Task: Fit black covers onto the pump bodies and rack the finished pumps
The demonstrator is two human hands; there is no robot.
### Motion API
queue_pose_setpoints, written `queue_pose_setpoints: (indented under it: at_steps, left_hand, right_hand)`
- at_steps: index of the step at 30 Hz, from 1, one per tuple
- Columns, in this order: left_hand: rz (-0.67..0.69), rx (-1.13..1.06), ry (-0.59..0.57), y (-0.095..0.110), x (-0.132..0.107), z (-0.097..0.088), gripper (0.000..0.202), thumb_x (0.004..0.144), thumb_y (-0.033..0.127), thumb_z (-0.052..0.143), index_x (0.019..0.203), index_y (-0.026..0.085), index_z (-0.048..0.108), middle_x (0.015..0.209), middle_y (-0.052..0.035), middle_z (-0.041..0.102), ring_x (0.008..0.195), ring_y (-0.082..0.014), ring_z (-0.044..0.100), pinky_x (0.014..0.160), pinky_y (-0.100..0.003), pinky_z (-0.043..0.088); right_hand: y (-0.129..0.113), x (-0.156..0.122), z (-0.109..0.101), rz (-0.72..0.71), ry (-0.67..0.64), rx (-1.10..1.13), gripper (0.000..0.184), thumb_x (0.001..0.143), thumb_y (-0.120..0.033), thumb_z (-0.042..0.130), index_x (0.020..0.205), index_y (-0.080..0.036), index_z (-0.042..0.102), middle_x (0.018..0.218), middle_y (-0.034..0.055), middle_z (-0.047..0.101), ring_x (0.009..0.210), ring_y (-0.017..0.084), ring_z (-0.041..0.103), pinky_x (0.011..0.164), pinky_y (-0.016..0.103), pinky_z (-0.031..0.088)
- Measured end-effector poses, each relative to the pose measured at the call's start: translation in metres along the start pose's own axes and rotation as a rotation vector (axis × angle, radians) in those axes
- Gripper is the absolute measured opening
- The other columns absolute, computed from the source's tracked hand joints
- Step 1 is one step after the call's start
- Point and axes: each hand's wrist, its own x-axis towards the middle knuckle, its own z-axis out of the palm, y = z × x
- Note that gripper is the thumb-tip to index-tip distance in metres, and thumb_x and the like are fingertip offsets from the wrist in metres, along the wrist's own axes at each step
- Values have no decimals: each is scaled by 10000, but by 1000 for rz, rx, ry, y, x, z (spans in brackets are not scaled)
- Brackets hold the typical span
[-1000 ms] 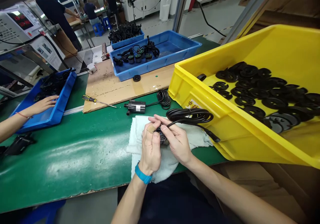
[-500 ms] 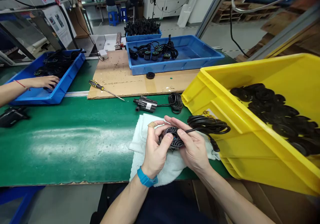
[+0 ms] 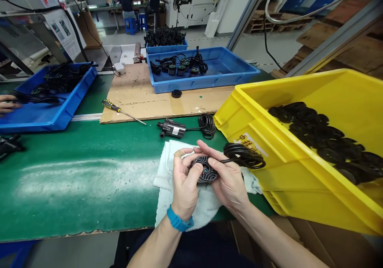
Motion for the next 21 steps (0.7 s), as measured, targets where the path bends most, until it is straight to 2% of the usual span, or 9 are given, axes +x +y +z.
queue_pose_setpoints:
  at_steps: [4, 8, 11, 16, 21]
  left_hand:
    - [-6, 4, -11, -1, 0, 2, 256, 893, 267, 652, 1121, 203, 558, 1123, -72, 696, 1093, -206, 675, 975, -348, 528]
    - [-14, 92, 69, 3, 2, 6, 206, 914, 320, 673, 1055, 203, 579, 1006, -29, 679, 965, -159, 659, 869, -274, 524]
    - [-28, 161, 97, 5, 5, 11, 241, 909, 370, 698, 1028, 205, 569, 924, -12, 651, 891, -146, 640, 822, -255, 512]
    - [16, 202, 111, 2, 7, 16, 231, 913, 333, 685, 1008, 229, 502, 902, 11, 595, 850, -127, 603, 814, -243, 504]
    - [52, 227, 118, -1, 8, 17, 186, 950, 302, 647, 969, 240, 472, 918, 25, 536, 888, -115, 544, 860, -225, 482]
  right_hand:
    - [-1, -1, -1, 8, -19, 35, 272, 917, -334, 697, 1176, -328, 780, 1356, 44, 680, 1211, 253, 675, 1096, 449, 523]
    - [-3, -2, -1, -19, -96, 5, 249, 940, -351, 688, 1171, -334, 780, 1414, 46, 639, 1342, 271, 586, 1179, 500, 437]
    - [-3, -1, -2, -39, -96, -9, 261, 940, -371, 691, 1185, -333, 773, 1425, 49, 633, 1393, 277, 535, 1208, 525, 394]
    - [-4, 1, -3, 24, -46, 86, 300, 915, -384, 722, 1206, -324, 766, 1389, 60, 663, 1354, 280, 569, 1168, 504, 453]
    - [-2, 1, -2, -42, -7, 53, 279, 924, -370, 708, 1193, -331, 771, 1314, 56, 707, 1294, 261, 605, 1124, 456, 497]
